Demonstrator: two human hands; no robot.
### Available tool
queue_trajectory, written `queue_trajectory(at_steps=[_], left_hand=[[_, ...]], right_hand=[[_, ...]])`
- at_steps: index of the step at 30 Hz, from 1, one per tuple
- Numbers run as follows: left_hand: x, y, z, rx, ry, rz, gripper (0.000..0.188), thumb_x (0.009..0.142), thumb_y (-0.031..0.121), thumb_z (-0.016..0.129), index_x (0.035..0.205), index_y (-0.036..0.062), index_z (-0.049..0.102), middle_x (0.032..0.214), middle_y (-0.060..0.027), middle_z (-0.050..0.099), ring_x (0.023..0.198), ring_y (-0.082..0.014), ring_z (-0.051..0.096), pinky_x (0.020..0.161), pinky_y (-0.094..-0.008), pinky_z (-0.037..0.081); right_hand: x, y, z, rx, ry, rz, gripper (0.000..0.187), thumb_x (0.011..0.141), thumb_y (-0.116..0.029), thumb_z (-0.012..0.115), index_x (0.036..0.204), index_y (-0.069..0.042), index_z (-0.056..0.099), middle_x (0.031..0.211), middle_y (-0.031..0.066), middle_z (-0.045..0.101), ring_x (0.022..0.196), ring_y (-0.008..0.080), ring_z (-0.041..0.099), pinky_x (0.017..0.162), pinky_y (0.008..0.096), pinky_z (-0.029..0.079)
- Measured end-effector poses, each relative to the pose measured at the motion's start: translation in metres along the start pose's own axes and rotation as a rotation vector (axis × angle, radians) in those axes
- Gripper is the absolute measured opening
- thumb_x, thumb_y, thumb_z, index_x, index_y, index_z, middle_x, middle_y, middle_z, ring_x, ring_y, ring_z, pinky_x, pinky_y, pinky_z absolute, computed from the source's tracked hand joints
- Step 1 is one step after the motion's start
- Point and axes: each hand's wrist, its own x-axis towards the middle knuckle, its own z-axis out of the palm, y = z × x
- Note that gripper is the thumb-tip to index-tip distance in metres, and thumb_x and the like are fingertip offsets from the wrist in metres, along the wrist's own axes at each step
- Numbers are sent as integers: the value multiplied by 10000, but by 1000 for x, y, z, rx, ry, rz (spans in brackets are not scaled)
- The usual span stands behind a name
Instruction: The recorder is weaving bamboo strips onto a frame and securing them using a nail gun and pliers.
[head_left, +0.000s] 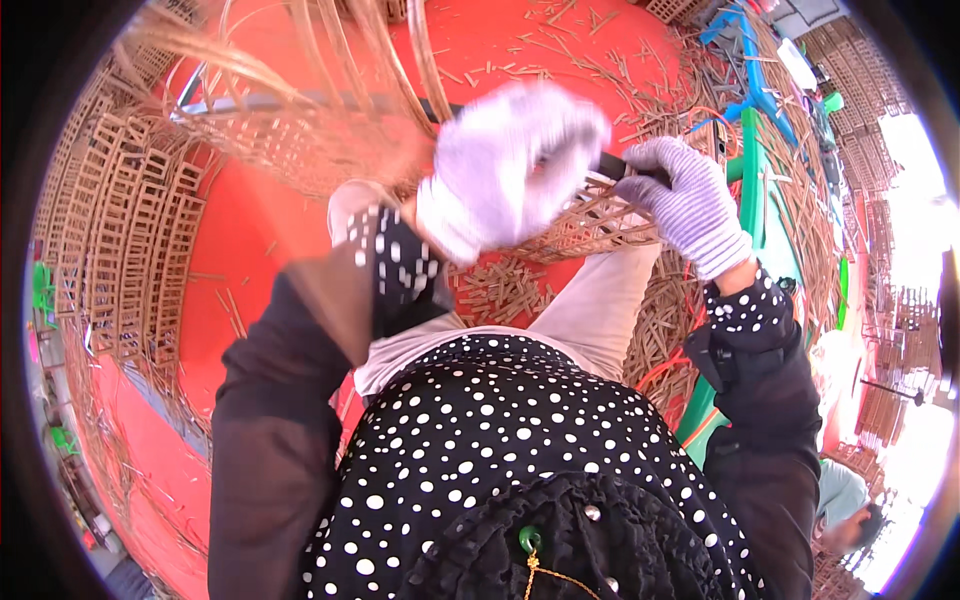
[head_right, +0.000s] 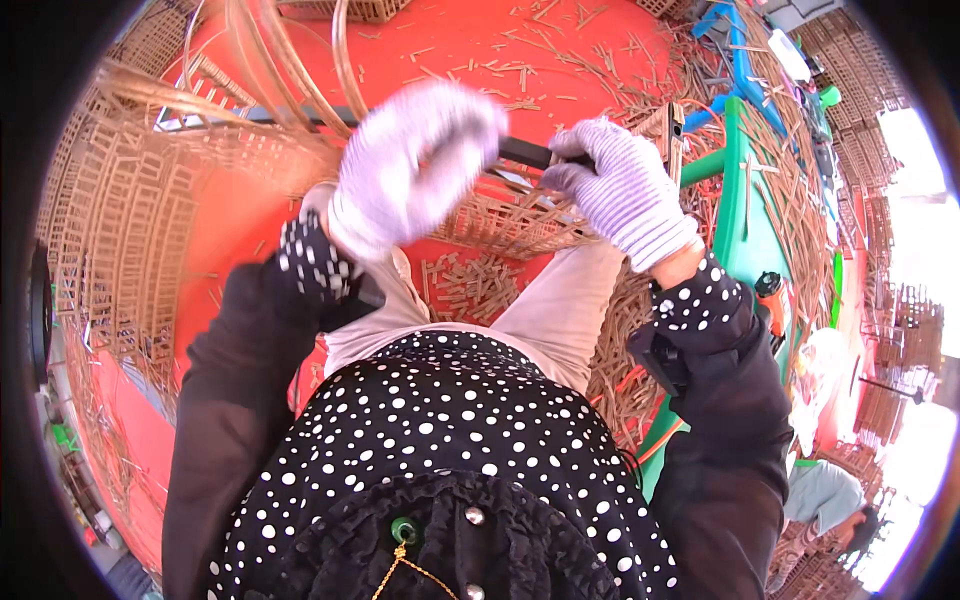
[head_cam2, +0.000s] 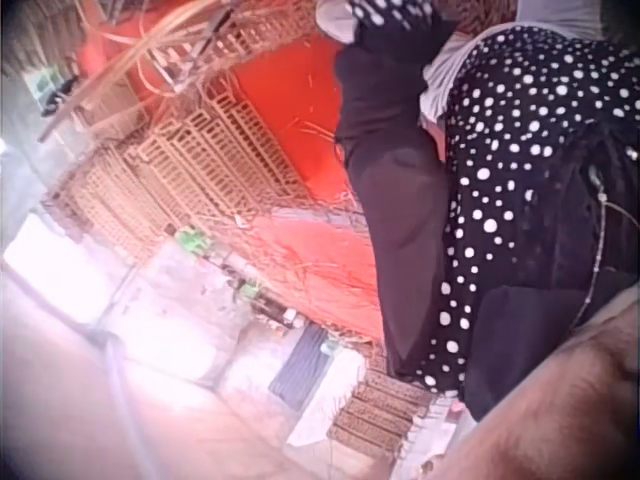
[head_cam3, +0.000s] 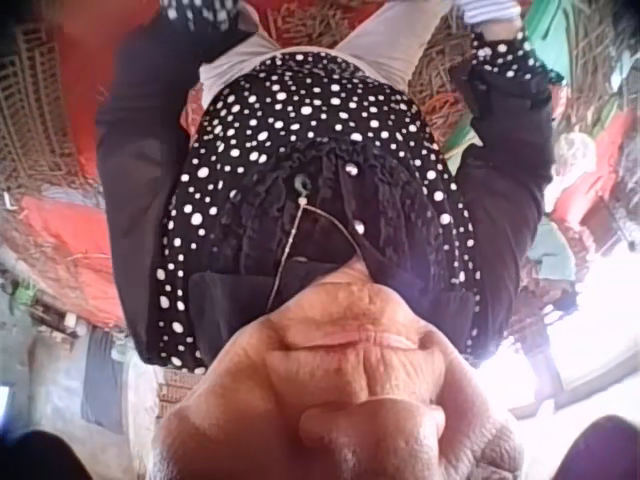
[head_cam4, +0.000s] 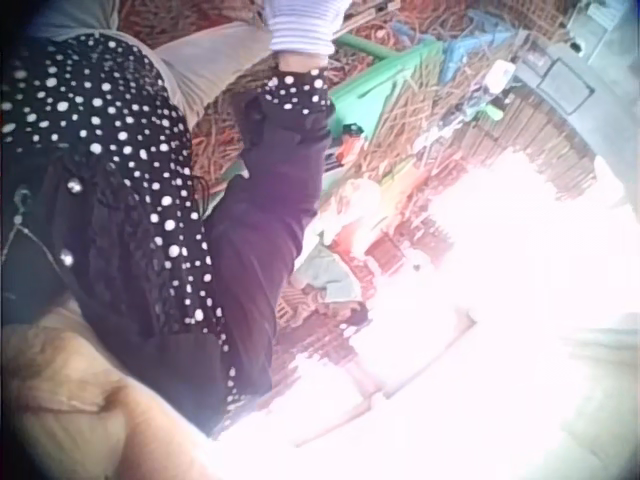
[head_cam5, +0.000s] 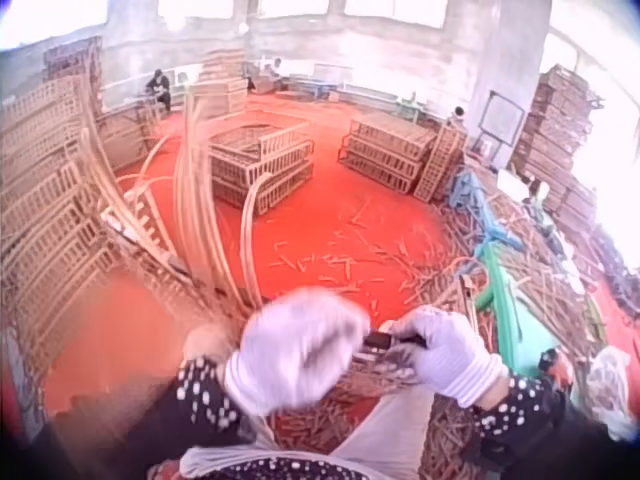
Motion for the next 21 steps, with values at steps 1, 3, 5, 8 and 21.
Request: queue_trajectory(at_steps=[1,3,5,8,21], left_hand=[[-15,6,6,45,-18,24,185,745,56,600,930,55,596,903,-111,613,837,-237,607,736,-298,482],[-39,6,29,159,-25,16,222,720,84,618,940,88,590,1030,-85,579,848,-280,593,707,-345,493],[-44,6,38,264,-66,-59,264,712,95,593,975,104,570,1105,-62,544,829,-285,589,681,-373,494],[-39,0,54,365,-88,-86,216,712,98,560,928,108,568,1097,-40,537,738,-277,596,629,-392,501],[-59,-6,75,-158,-80,-343,109,711,7,515,805,27,566,1182,-84,479,713,-218,605,579,-309,498]], right_hand=[[6,10,-1,2,-16,-89,197,676,-87,716,810,-8,595,715,93,608,656,175,599,618,281,468],[7,17,-10,55,-62,-38,196,672,-81,718,804,-8,594,709,88,607,651,159,594,616,275,466],[13,21,-14,91,-118,43,192,670,-78,723,793,-12,592,688,74,599,653,119,582,609,259,458],[17,12,-13,200,-140,114,197,682,-13,704,832,7,579,762,58,592,689,115,583,641,247,485],[30,11,-22,402,-279,328,220,695,50,659,895,34,567,796,71,595,709,144,606,660,260,505]])
